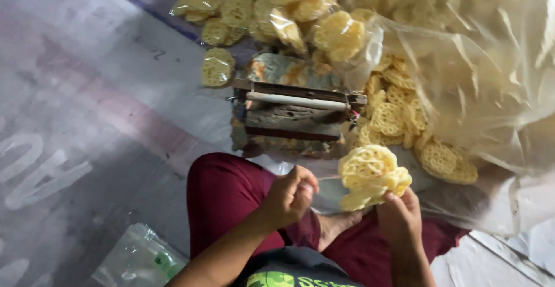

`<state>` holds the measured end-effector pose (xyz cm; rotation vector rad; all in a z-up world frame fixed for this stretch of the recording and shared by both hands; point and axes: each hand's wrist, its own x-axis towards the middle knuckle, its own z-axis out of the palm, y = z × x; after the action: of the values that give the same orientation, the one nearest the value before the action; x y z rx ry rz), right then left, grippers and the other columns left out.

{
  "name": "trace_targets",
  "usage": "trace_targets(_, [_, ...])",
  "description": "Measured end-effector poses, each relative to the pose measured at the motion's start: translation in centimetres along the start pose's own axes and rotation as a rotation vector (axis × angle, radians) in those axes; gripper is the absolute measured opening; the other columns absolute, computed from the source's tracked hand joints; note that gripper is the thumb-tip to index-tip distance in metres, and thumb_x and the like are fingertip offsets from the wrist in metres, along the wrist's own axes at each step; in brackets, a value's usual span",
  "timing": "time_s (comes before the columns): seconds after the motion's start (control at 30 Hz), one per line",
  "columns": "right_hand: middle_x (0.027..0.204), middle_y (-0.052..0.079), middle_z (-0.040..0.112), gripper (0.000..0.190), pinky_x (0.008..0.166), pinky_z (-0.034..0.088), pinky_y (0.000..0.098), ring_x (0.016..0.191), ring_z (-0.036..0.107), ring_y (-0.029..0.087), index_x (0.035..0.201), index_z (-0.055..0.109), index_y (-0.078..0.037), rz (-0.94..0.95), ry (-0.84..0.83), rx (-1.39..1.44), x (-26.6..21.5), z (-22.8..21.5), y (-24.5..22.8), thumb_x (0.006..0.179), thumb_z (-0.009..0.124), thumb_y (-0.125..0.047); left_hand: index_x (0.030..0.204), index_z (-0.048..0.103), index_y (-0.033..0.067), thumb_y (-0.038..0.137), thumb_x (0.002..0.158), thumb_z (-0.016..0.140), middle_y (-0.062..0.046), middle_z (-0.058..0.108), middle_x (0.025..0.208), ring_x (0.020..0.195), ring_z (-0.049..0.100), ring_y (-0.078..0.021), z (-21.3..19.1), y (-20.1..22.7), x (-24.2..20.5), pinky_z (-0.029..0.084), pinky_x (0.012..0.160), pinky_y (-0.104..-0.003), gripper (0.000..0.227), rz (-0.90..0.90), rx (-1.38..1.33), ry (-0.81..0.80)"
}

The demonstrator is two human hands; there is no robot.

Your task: The person sits on the floor and repeatedly places round, lacy snacks into small clear plastic bags. They then use a handheld heat sealer to seal each bag and set it aside. The process is repeated continuously with snacks from a large pile.

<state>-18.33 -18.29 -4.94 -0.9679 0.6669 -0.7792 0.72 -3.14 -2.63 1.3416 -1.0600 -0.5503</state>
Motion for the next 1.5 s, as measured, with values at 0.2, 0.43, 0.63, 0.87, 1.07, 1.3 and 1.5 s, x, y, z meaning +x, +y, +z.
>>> trace_targets(0.2, [0.099, 0.011, 0.062, 0.024, 0.081, 0.048, 0.0291, 0.093, 0.059, 0.018, 0.102, 0.064, 0.003, -0.114, -0.004, -0.572, -1.5, 6.6, -1.2, 0.083, 0.057, -0.010, 0.086, 0.057, 0.0005, 0.000, 0.087, 0.046, -0.015, 0.060, 0.092, 0.082, 0.061, -0.0282, -1.4, 0.8, -0.8, 0.049, 0.069, -0.035, 0.011, 0.047, 0.138, -0.044])
trace_targets(0.43, [0.114, 0.022, 0.056, 0.023, 0.087, 0.049, 0.0392, 0.108, 0.057, 0.034, 0.101, 0.066, -0.005, -0.774, -0.193, -1.214, -0.8, 7.5, -0.5, 0.079, 0.070, -0.008, 0.109, 0.060, 0.0038, 0.003, 0.081, 0.048, -0.009, 0.060, 0.113, 0.064, 0.063, -0.0188, -2.6, 1.8, -1.8, 0.053, 0.064, -0.033, 0.030, -0.134, 0.365, 0.069])
trace_targets(0.63, [0.117, 0.020, 0.055, 0.028, 0.086, 0.049, 0.0409, 0.107, 0.057, 0.033, 0.108, 0.065, -0.008, -0.807, -0.248, -1.236, -1.9, 9.2, -2.5, 0.080, 0.068, -0.009, 0.113, 0.060, 0.0129, 0.010, 0.075, 0.054, -0.001, 0.059, 0.114, 0.084, 0.064, -0.0194, -2.4, 2.1, -1.2, 0.053, 0.068, -0.033, 0.038, -0.356, 0.414, -0.009])
trace_targets(0.87, [0.111, 0.017, 0.057, 0.031, 0.082, 0.051, 0.0375, 0.103, 0.061, 0.030, 0.106, 0.066, -0.006, -0.839, -0.094, -1.218, -1.3, 8.1, -1.4, 0.077, 0.065, 0.002, 0.106, 0.059, 0.0078, -0.003, 0.064, 0.070, -0.011, 0.060, 0.111, 0.097, 0.063, -0.0273, -2.0, 2.5, -1.1, 0.054, 0.072, -0.034, 0.045, -0.158, 0.213, 0.104])
trace_targets(1.07, [0.117, 0.012, 0.062, 0.028, 0.075, 0.050, 0.0442, 0.102, 0.061, 0.024, 0.102, 0.068, -0.028, -0.903, -0.071, -1.790, -1.1, 8.4, -1.3, 0.074, 0.068, -0.029, 0.109, 0.055, 0.0006, -0.003, 0.072, 0.062, -0.014, 0.061, 0.106, 0.086, 0.064, -0.0282, -1.5, 2.2, -1.3, 0.055, 0.069, -0.034, 0.038, -0.047, 0.390, 0.098])
trace_targets(1.3, [0.099, 0.001, 0.061, 0.024, 0.066, 0.049, 0.0356, 0.083, 0.061, 0.018, 0.091, 0.066, -0.031, -0.988, -0.307, -2.140, -0.6, 9.4, -1.5, 0.066, 0.065, -0.033, 0.113, 0.057, -0.0020, 0.001, 0.078, 0.062, -0.016, 0.063, 0.108, 0.086, 0.066, -0.0283, 0.0, 1.7, -1.5, 0.055, 0.075, -0.034, 0.036, -0.172, 0.391, -0.032])
trace_targets(1.5, [0.103, 0.001, 0.056, 0.045, 0.073, 0.049, 0.0415, 0.085, 0.062, 0.019, 0.109, 0.063, -0.032, -0.539, -0.534, -2.039, 0.6, 8.5, -2.6, 0.073, 0.061, -0.059, 0.114, 0.056, -0.0052, -0.004, 0.077, 0.056, -0.020, 0.062, 0.109, 0.094, 0.063, -0.0318, 0.1, 1.5, -1.3, 0.054, 0.082, -0.037, 0.037, -0.146, 0.330, -0.065])
